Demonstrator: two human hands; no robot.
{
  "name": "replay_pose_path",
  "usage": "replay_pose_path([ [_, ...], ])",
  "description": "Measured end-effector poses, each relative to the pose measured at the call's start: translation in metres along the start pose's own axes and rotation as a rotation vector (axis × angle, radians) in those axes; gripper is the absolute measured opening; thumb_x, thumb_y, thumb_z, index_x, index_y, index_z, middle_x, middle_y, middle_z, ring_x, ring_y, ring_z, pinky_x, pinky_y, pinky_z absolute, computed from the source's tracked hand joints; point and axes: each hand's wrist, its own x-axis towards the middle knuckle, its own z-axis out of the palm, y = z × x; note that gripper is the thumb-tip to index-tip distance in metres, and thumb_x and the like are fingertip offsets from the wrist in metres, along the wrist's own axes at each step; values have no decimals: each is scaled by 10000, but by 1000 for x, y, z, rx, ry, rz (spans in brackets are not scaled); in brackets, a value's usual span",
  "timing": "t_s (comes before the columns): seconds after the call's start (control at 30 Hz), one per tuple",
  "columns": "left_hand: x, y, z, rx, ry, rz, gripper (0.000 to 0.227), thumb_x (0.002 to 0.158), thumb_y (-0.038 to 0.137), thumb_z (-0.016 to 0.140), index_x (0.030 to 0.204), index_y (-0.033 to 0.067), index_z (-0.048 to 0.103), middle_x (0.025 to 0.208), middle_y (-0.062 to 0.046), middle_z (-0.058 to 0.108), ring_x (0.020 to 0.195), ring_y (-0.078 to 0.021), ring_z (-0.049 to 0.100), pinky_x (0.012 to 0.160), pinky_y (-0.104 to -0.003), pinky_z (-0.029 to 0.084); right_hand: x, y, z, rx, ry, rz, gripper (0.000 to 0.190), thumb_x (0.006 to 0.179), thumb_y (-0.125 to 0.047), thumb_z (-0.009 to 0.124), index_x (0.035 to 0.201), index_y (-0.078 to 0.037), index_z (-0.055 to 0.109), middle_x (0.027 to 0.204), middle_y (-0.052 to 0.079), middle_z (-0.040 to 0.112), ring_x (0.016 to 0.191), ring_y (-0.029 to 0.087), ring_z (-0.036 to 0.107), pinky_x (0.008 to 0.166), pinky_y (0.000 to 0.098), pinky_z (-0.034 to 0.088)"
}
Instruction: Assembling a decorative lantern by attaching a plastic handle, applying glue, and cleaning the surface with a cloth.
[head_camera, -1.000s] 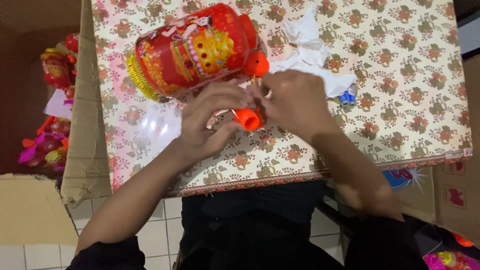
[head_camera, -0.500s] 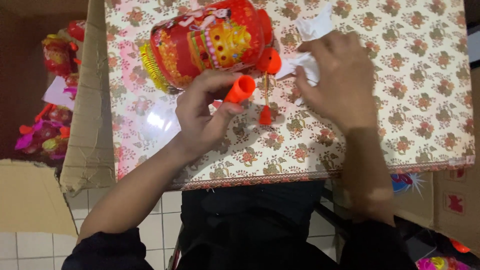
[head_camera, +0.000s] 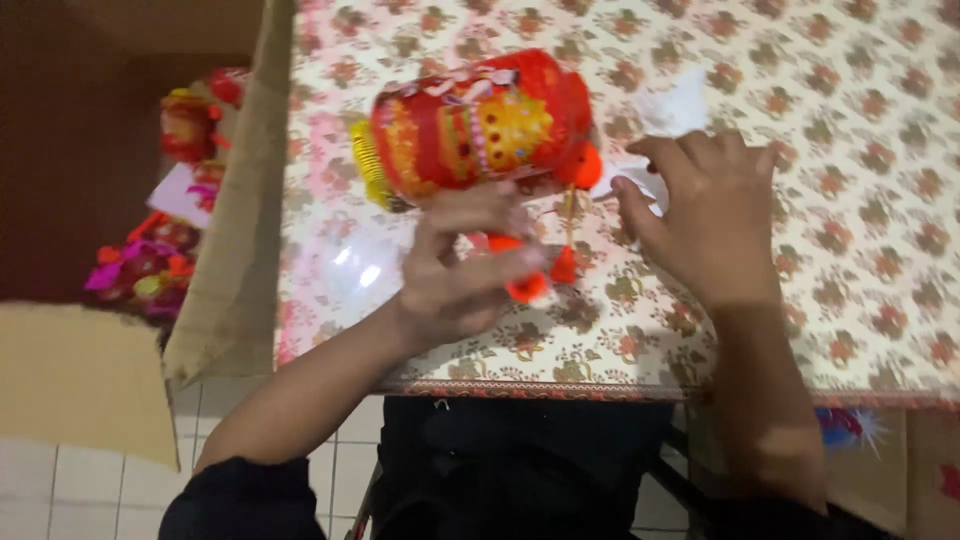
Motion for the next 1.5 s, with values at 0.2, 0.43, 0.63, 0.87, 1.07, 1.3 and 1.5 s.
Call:
replay_pose_path([
  [0.2, -6, 0, -1, 50, -54, 39, 332, 950, 60, 793, 1240, 125, 646, 1154, -109, 577, 1062, -239, 595, 981, -404, 592, -1, -8, -5, -12, -8, -17, 310, 1118, -393, 534, 1254, -198, 733, 1018, -4, 764, 943, 223, 679, 952, 487, 451],
  [0.43, -20, -8, -7, 163, -34, -122, 592, 895, 288, 851, 1361, 62, 565, 1159, -91, 565, 975, -201, 590, 822, -293, 579, 1, 16, -18, 18, 75, 2, 257, 1099, -312, 610, 1238, -169, 772, 955, 13, 738, 909, 253, 663, 864, 456, 432],
  [0.63, -10, -3, -6, 75, -137, -308, 419, 997, 328, 692, 1324, 82, 604, 1149, -98, 646, 1011, -218, 632, 882, -341, 541, 12, 21, -36, 49, -597, 236, 788, 827, -422, 760, 1515, -179, 462, 1449, 251, 505, 1318, 477, 450, 1045, 603, 438],
  [0.87, -9, 0, 11, -69, -235, -382, 379, 999, 290, 662, 1293, 50, 659, 1108, -145, 657, 968, -335, 694, 814, -464, 592, -3, 32, -22, 302, -74, 78, 192, 975, -73, 668, 1111, 9, 776, 872, 225, 718, 768, 441, 721, 662, 453, 572],
  [1.07, -7, -4, 10, -86, -283, -496, 340, 1051, 285, 545, 1240, 16, 630, 1092, -150, 669, 924, -292, 675, 755, -395, 571, -6, 41, -4, 446, 241, 39, 302, 1150, -201, 588, 936, -6, 675, 675, 105, 550, 566, 239, 488, 538, 364, 362],
  [1.3, -19, -13, 14, -121, -285, -394, 250, 1049, 190, 598, 1287, 120, 629, 1079, -70, 676, 1003, -204, 644, 923, -357, 570, -4, 24, 0, 514, 481, -86, 191, 1021, 10, 741, 1182, 110, 714, 997, 214, 768, 792, 279, 720, 594, 339, 545],
  [1.5, 1, 4, 6, -132, -308, -222, 242, 1060, 84, 649, 1300, 109, 630, 1164, -156, 594, 1058, -306, 625, 954, -439, 551, -2, 13, -6, 371, 390, -146, 187, 999, 69, 714, 1185, 61, 689, 979, 185, 699, 814, 261, 649, 538, 338, 428],
])
